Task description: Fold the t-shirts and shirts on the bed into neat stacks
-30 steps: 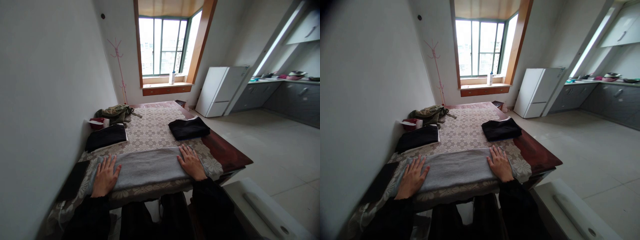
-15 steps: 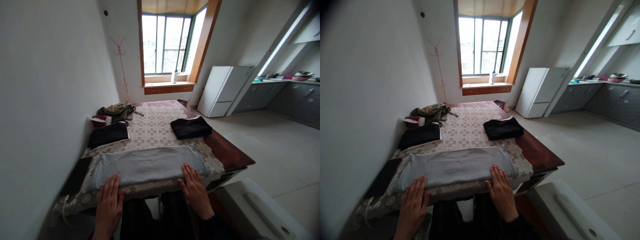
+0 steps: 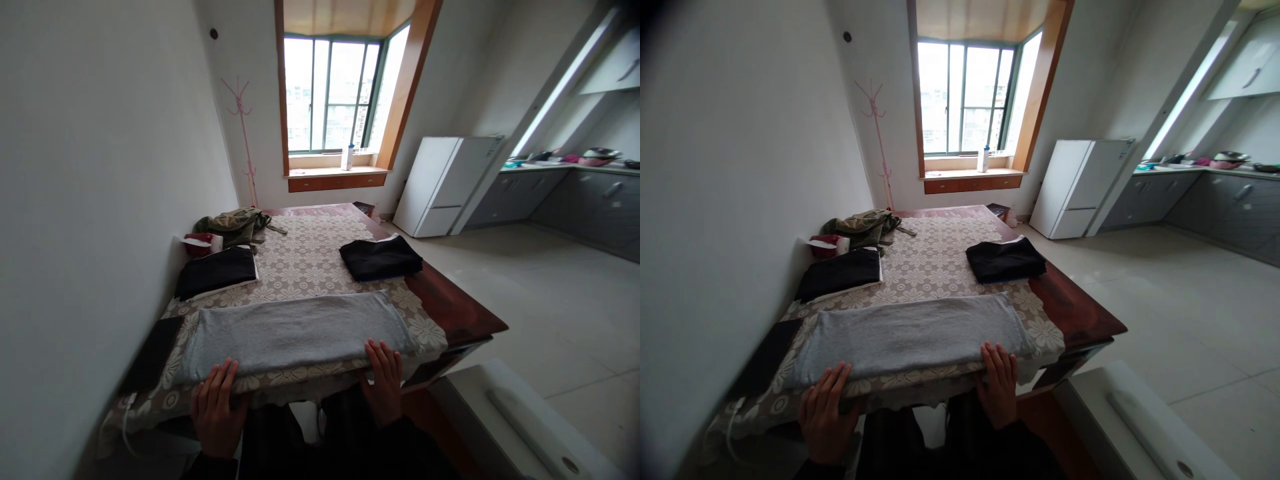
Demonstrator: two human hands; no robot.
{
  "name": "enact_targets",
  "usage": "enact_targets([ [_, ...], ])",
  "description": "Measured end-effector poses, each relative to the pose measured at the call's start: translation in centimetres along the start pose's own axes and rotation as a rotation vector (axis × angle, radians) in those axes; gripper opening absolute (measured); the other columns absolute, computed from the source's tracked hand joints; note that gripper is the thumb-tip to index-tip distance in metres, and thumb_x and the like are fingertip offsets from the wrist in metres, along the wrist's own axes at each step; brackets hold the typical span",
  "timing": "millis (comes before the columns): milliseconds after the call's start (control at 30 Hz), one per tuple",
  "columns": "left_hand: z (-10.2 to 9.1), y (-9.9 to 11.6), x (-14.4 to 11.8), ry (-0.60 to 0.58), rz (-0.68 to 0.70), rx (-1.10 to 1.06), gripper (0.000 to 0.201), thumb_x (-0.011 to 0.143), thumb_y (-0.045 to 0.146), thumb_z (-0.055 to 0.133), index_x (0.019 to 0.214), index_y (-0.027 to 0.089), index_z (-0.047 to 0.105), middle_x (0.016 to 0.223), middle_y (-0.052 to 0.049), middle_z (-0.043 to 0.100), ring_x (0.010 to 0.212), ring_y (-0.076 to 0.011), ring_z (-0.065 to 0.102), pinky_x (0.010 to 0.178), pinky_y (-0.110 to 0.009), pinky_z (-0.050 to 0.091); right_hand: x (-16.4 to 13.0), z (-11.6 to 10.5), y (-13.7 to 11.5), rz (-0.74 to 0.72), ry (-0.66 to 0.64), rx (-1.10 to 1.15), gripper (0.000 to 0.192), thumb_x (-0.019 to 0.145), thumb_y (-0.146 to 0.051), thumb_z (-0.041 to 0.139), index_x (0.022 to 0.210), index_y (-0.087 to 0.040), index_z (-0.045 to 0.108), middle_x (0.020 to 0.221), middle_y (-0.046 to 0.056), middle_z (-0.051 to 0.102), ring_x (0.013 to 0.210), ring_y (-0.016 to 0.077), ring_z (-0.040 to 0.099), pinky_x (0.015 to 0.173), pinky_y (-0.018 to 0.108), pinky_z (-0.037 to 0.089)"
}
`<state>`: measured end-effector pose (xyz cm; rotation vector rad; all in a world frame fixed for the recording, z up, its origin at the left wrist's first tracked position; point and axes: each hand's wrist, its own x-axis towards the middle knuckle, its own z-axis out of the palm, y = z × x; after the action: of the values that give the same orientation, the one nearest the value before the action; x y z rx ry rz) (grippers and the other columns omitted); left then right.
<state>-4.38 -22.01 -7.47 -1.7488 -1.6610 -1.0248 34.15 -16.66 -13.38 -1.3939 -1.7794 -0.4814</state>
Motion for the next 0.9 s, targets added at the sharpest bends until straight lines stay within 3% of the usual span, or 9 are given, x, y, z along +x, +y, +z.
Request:
enact_targets([
  [267, -0.2, 0.3, 0.2, -0.020, -0.004, -0.002, 0.064, 0.096, 0.042, 0.061, 0.155, 0.030, 0.043, 0.134, -0.011, 0.071, 0.129, -0.0324, 0.060, 0.114, -0.052, 0.033, -0.1, 0.7, -0.2, 0.034, 0.054, 0.044, 0.059, 0.099, -0.028, 0.056, 0.155, -0.026, 0.039, 0.143, 0.012, 0.063, 0.144, 0.0338, 0.047, 0.123, 0.063, 0.026],
  [400, -0.9, 1.0, 0.4, -0.094, -0.062, -0.023, 0.064, 0.098, 0.047, 0.055, 0.157, 0.028, 0.040, 0.140, -0.012, 0.067, 0.138, -0.0319, 0.053, 0.120, -0.054, 0.028, 0.6, -0.3, -0.9, 0.065, 0.020, 0.063, 0.060, 0.100, -0.026, 0.053, 0.157, -0.027, 0.036, 0.147, 0.011, 0.060, 0.147, 0.0325, 0.043, 0.123, 0.063, 0.025],
  [500, -2.0, 2.0, 0.5, -0.202, -0.113, -0.026, 0.069, 0.097, 0.050, 0.053, 0.159, 0.027, 0.034, 0.150, -0.012, 0.059, 0.147, -0.0335, 0.043, 0.125, -0.060, 0.019, 1.3, -1.9, -1.9, 0.091, -0.075, 0.084, 0.061, 0.101, -0.026, 0.048, 0.160, -0.027, 0.031, 0.154, 0.010, 0.054, 0.151, 0.0318, 0.037, 0.125, 0.064, 0.023],
  [633, -3.0, 4.5, 0.8, -0.324, -0.111, -0.114, 0.071, 0.097, 0.042, 0.055, 0.161, 0.029, 0.027, 0.156, -0.012, 0.054, 0.151, -0.0334, 0.038, 0.126, -0.064, 0.017, 2.5, -4.4, -5.0, 0.127, -0.188, 0.111, 0.067, 0.100, -0.020, 0.044, 0.163, -0.025, 0.024, 0.162, 0.009, 0.043, 0.154, 0.0306, 0.030, 0.127, 0.064, 0.020],
  [767, -2.4, 8.2, 1.3, -0.413, -0.003, -0.240, 0.075, 0.096, 0.025, 0.053, 0.163, 0.031, 0.021, 0.160, -0.008, 0.050, 0.151, -0.0287, 0.040, 0.126, -0.057, 0.026, 4.2, -5.5, -10.3, -0.065, -0.358, 0.189, 0.080, 0.091, -0.003, 0.039, 0.165, -0.027, 0.019, 0.167, 0.004, 0.036, 0.154, 0.0242, 0.031, 0.129, 0.054, 0.025],
  [900, -1.0, 11.2, 1.7, -0.475, 0.125, -0.219, 0.088, 0.086, 0.016, 0.056, 0.165, 0.024, 0.017, 0.168, -0.009, 0.036, 0.155, -0.0331, 0.030, 0.125, -0.055, 0.026, 5.4, -5.0, -14.0, -0.176, -0.445, 0.198, 0.093, 0.078, 0.004, 0.041, 0.165, -0.022, 0.019, 0.168, 0.006, 0.031, 0.156, 0.0250, 0.027, 0.127, 0.052, 0.028],
])
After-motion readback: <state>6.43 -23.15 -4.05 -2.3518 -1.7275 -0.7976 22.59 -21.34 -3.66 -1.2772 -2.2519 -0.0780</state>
